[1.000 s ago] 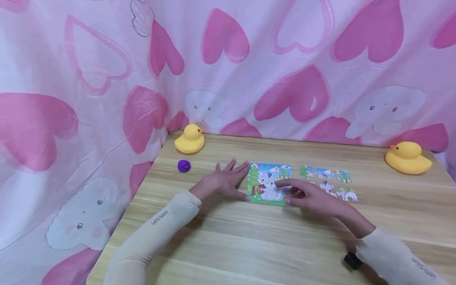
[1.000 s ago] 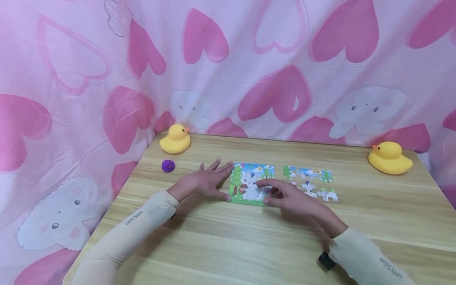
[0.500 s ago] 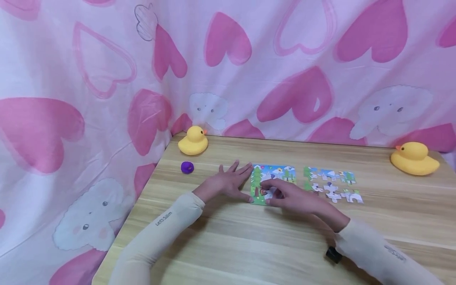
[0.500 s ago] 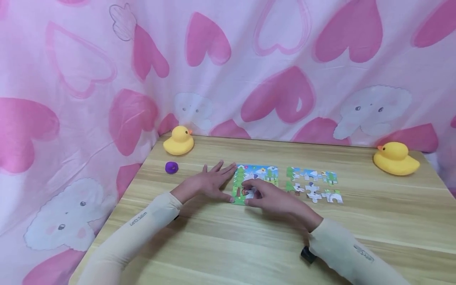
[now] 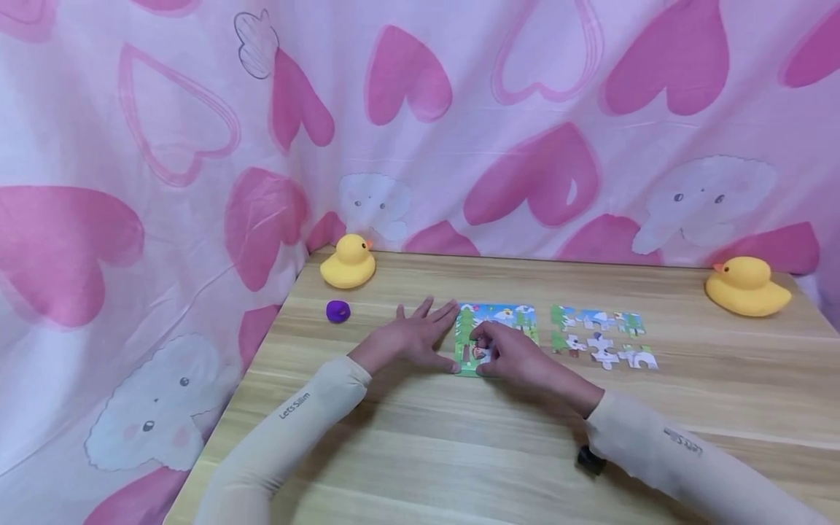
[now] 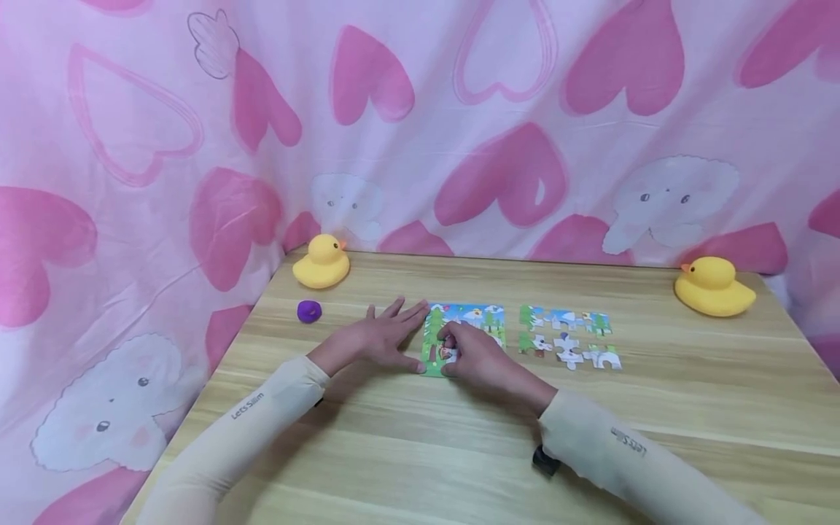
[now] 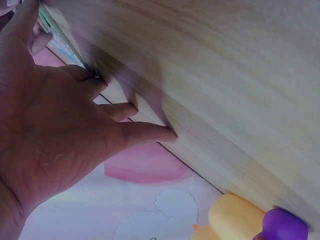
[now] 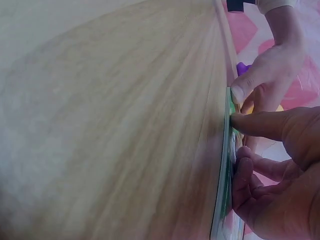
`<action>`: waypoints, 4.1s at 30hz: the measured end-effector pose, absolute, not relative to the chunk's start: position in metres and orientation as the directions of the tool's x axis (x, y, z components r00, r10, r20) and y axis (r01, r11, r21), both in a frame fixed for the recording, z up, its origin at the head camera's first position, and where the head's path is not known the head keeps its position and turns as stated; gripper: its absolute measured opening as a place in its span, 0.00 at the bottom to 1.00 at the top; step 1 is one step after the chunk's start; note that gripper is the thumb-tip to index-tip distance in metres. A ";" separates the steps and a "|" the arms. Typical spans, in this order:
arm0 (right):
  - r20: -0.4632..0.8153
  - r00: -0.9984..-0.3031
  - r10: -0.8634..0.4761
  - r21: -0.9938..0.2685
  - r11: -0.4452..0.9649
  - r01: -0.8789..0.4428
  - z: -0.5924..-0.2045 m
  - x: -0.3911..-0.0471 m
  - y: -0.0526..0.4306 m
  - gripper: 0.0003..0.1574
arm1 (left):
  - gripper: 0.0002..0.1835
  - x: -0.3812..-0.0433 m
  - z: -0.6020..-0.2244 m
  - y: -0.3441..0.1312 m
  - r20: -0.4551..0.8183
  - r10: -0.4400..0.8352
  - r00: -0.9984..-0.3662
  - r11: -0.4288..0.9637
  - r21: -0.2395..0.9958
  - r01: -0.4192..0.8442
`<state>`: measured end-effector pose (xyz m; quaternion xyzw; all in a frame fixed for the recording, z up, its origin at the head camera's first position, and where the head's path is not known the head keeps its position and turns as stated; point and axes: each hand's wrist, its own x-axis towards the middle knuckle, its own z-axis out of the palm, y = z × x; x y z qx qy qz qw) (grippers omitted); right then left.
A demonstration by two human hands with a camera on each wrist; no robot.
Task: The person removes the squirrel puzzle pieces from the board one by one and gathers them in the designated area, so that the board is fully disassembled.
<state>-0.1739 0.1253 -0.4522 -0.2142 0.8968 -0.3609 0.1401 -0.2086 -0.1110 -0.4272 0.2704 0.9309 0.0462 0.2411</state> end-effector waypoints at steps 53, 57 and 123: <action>0.011 -0.921 -0.389 -0.613 0.725 -0.314 -0.436 -0.124 0.252 0.38 | 0.63 -0.212 -0.429 -0.115 -0.440 0.514 -0.736 0.857 0.226 0.463; 0.007 -0.915 -0.404 -0.597 0.732 -0.328 -0.442 -0.118 0.264 0.38 | 0.63 -0.212 -0.429 -0.114 -0.441 0.519 -0.732 0.854 0.235 0.463; -0.157 -0.844 -0.513 -0.608 0.723 -0.327 -0.438 -0.169 0.163 0.26 | 0.63 -0.208 -0.428 -0.115 -0.428 0.530 -0.732 0.848 0.249 0.469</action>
